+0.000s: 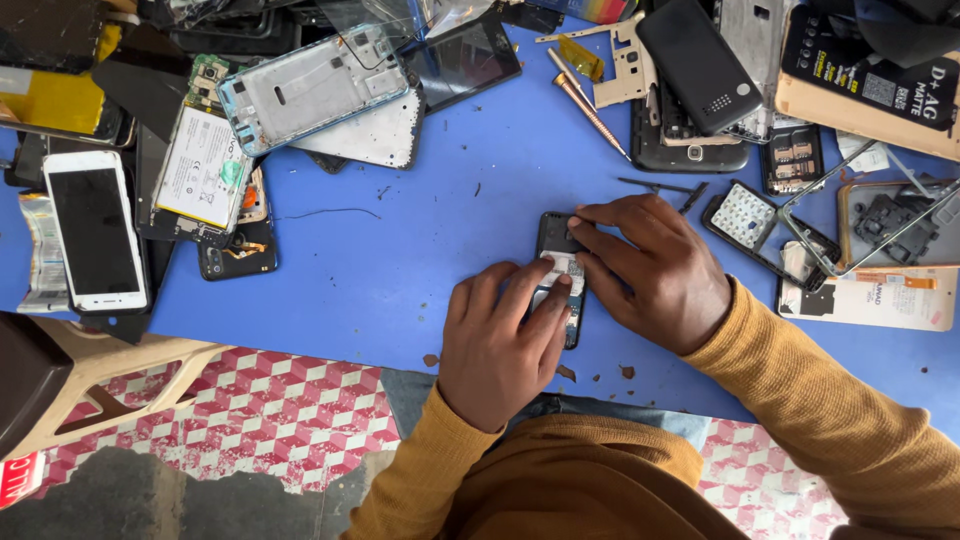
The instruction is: The person repairs a mobile phone by connecting a ribbon cable to the motherboard and securing it with a metal bracket. They then reassemble the phone by placing the battery and keypad assembly back into the casing.
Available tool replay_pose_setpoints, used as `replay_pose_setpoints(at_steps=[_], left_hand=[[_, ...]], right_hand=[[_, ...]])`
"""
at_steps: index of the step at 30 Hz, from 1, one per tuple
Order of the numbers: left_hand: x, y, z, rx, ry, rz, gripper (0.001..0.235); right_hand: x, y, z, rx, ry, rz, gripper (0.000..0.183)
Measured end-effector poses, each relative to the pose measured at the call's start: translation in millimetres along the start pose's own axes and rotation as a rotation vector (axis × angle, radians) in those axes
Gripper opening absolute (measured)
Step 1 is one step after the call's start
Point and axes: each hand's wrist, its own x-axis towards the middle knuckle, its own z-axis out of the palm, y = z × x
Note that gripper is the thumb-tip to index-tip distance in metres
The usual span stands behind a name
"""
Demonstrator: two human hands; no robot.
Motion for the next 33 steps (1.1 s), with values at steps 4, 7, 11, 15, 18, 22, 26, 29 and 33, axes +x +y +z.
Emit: replay_pose_setpoints(at_steps=[4, 7, 11, 15, 18, 22, 26, 29, 33], left_hand=[[1, 0, 0, 0.012, -0.002, 0.001, 0.026], [2, -1, -1, 0.041, 0.0, 0.008, 0.025], [2, 0, -1, 0.091, -0.022, -0.005, 0.024], [-1, 4, 3, 0.185, -0.064, -0.021, 0.022], [-3, 0, 5, 0.197, -0.094, -0.017, 0.019], [1, -1, -1, 0.178, -0.092, -0.012, 0.022], [1, -3, -2, 0.146, -0.057, 0.004, 0.026], [-2, -4, -1, 0.092, -0.043, -0.016, 0.032], [1, -2, -1, 0.068, -0.015, -0.028, 0.042]], right_hand=[[1, -2, 0, -0.03, -0.014, 0.007, 0.03], [0, -8, 1, -0.067, -0.013, 0.036, 0.028], [1, -9, 1, -0.022, -0.011, 0.087, 0.029], [3, -2, 0, 0.066, -0.01, 0.16, 0.031], [2, -6, 1, -0.055, -0.055, 0.149, 0.03], [5, -12, -1, -0.185, -0.048, 0.094, 0.026], [2, -7, -4, -0.08, 0.007, 0.072, 0.025], [-4, -4, -6, -0.101, 0.052, 0.093, 0.025], [-6, -4, -4, -0.138, 0.041, 0.038, 0.028]])
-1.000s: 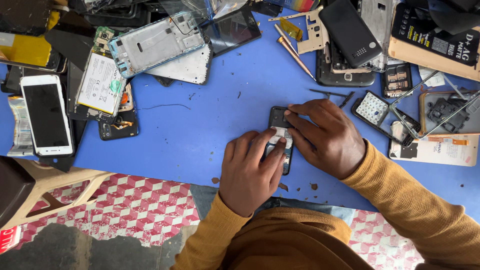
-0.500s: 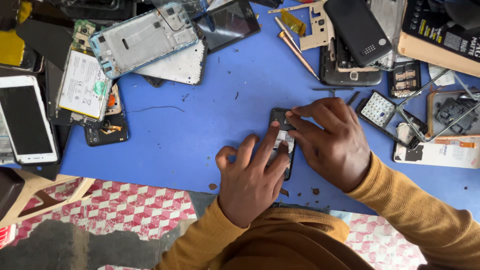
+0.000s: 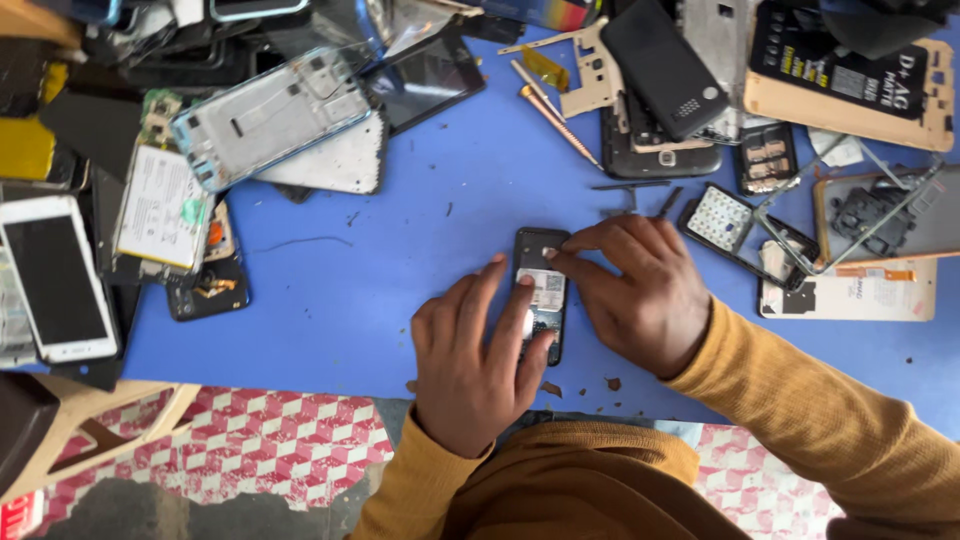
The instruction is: The person repairs a mobile phone by connecting a ribbon cable to the motherboard and securing it with a metal bracket. They then reassemble the phone by placing the battery and keypad assembly back into the casing.
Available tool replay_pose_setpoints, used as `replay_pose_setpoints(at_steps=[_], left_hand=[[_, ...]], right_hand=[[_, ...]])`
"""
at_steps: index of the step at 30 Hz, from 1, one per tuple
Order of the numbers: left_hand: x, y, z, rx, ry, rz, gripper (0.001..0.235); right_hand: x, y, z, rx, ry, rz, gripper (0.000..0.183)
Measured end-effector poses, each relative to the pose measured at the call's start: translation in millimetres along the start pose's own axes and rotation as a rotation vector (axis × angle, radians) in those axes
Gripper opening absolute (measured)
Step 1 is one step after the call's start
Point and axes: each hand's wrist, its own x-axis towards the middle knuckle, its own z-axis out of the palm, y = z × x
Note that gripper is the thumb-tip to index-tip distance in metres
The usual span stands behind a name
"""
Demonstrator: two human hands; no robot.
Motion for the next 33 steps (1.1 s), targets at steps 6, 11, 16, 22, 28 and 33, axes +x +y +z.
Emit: replay_pose_setpoints(at_steps=[6, 11, 16, 22, 28, 33], left_hand=[[3, 2, 0, 0.035, -0.03, -0.039, 0.042], [4, 4, 2, 0.056, -0.038, -0.053, 0.035], [3, 7, -1, 0.058, 0.015, -0.028, 0.032], [-2, 10, 1, 0.047, 0.125, -0.134, 0.03], [2, 10, -2, 0.019, 0.089, -0.098, 0.041], [3, 10, -5, -0.008, 0.077, -0.093, 0.045]], right_hand=[[-13, -15, -6, 0.047, 0.072, -0.261, 0.033], [-25, -28, -2, 0.154, 0.109, -0.509, 0.033], [-30, -34, 6, 0.328, 0.102, -0.702, 0.026], [-29, -22, 4, 0.154, 0.165, -0.438, 0.033], [-10, 5, 2, 0.067, 0.018, 0.072, 0.052], [-1, 6, 3, 0.176, 0.024, 0.117, 0.052]])
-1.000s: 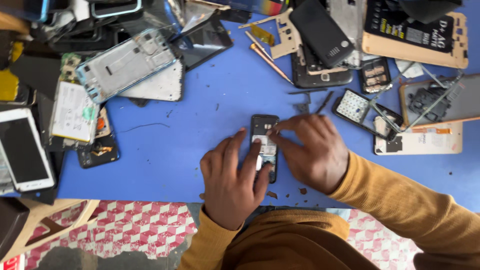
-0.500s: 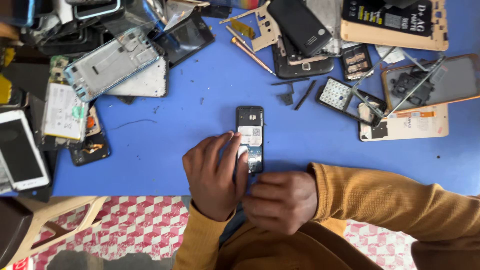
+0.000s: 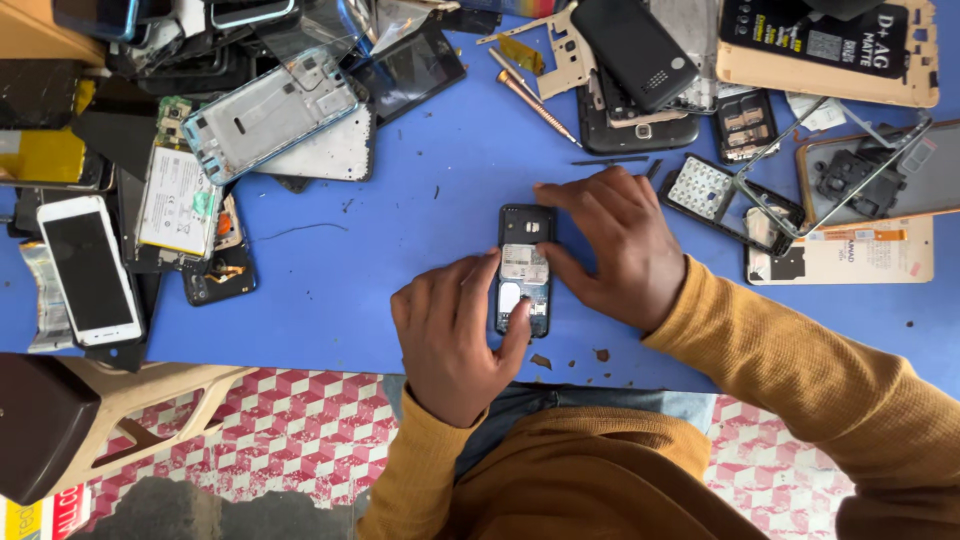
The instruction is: The person repairs a mobile phone by connecting a ribbon cable to the motherboard and securing it with a metal bracket. They then reassemble the phone by placing the battery and keypad assembly back into the casing.
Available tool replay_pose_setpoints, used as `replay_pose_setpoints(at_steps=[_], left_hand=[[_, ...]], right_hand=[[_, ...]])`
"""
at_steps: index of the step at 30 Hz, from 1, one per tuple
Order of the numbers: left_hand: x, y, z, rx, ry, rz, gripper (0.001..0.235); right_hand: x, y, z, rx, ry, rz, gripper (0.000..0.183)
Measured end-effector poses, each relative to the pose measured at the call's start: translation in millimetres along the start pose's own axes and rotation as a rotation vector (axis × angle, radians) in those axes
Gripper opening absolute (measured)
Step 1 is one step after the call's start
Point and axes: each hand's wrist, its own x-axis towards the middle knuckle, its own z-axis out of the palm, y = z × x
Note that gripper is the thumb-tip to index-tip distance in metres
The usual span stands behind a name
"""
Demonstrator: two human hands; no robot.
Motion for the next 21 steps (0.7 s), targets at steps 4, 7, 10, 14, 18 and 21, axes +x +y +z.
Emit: replay_pose_setpoints(at_steps=[4, 7, 10, 14, 18, 21], left_hand=[[-1, -3, -2, -0.066, 0.027, -0.023, 0.056], [-2, -9, -4, -0.288, -0.027, -0.081, 0.063], [-2, -18, -6, -0.374, -0.054, -0.042, 0.042], [-6, -22, -5, -0.486, -0.027, -0.079, 0.018], [-10, -16, -4, -0.616, 0.067, -0.194, 0.015], [-7, -14, -6, -0.555, 0.092, -0.152, 0.015]], right_hand=[[-4, 2, -1, 0.153, 0.102, -0.095, 0.049], [-9, 6, 0, 0.215, 0.166, -0.182, 0.049], [-12, 10, 2, 0.252, 0.228, -0.295, 0.049], [-18, 10, 0, 0.327, 0.187, -0.413, 0.051], [-17, 10, -1, 0.324, 0.057, -0.372, 0.052], [-11, 10, 4, 0.334, -0.038, -0.32, 0.052]])
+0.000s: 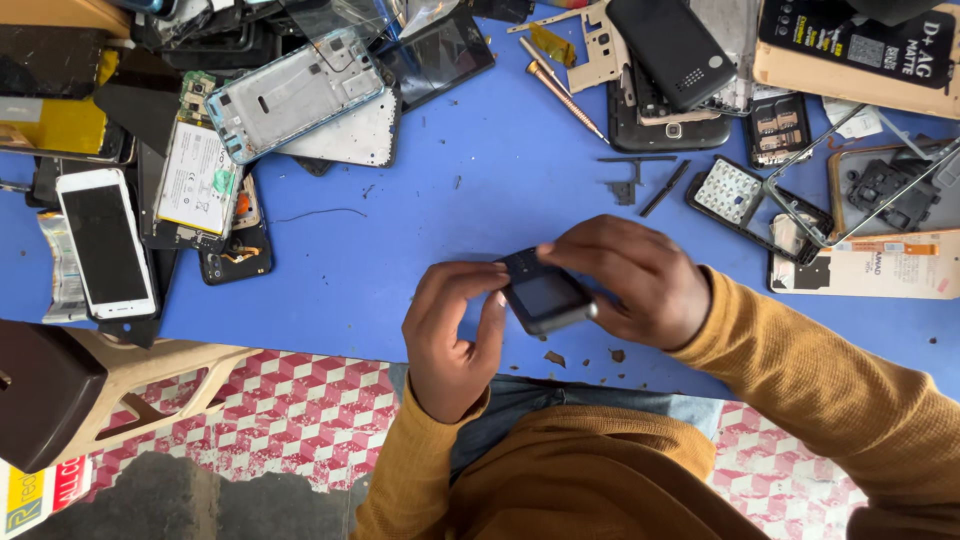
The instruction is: The person repairs a mobile phone by connecting a ribbon cable to the motherboard and securing it with a metal bracket. They then reassemble the phone by placing the battery and keypad assembly back into the casing.
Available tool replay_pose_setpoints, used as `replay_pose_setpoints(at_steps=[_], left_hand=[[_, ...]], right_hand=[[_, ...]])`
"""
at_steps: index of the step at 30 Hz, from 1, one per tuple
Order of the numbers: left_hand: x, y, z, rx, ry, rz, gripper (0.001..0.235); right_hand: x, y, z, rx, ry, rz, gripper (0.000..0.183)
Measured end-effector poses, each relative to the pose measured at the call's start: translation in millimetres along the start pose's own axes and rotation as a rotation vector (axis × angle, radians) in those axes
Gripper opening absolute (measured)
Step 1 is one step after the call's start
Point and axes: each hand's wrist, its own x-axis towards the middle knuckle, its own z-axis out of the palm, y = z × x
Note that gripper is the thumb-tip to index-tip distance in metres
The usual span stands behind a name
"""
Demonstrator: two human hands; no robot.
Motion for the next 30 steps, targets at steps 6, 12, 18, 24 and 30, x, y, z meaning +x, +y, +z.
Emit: replay_pose_setpoints(at_steps=[6, 12, 18, 24, 30], left_hand=[[4, -1, -3, 0.01, -0.112, 0.15, 0.018], [-2, -8, 0, -0.19, -0.142, -0.187, 0.045], [-1, -14, 1, -0.187, -0.159, -0.164, 0.069], [-3, -10, 7, 0.099, -0.169, -0.038, 0.071], [2, -3, 12, 0.447, -0.148, 0.047, 0.059]], right_hand=[[-2, -7, 6, 0.081, 0.078, -0.128, 0.043], [-4, -9, 7, 0.122, 0.091, 0.279, 0.05], [-6, 9, -41, -0.252, 0.295, 0.326, 0.022], [-8, 22, -109, -0.498, 0.283, 0.344, 0.015], [6, 24, -83, -0.474, -0.133, 0.164, 0.014]])
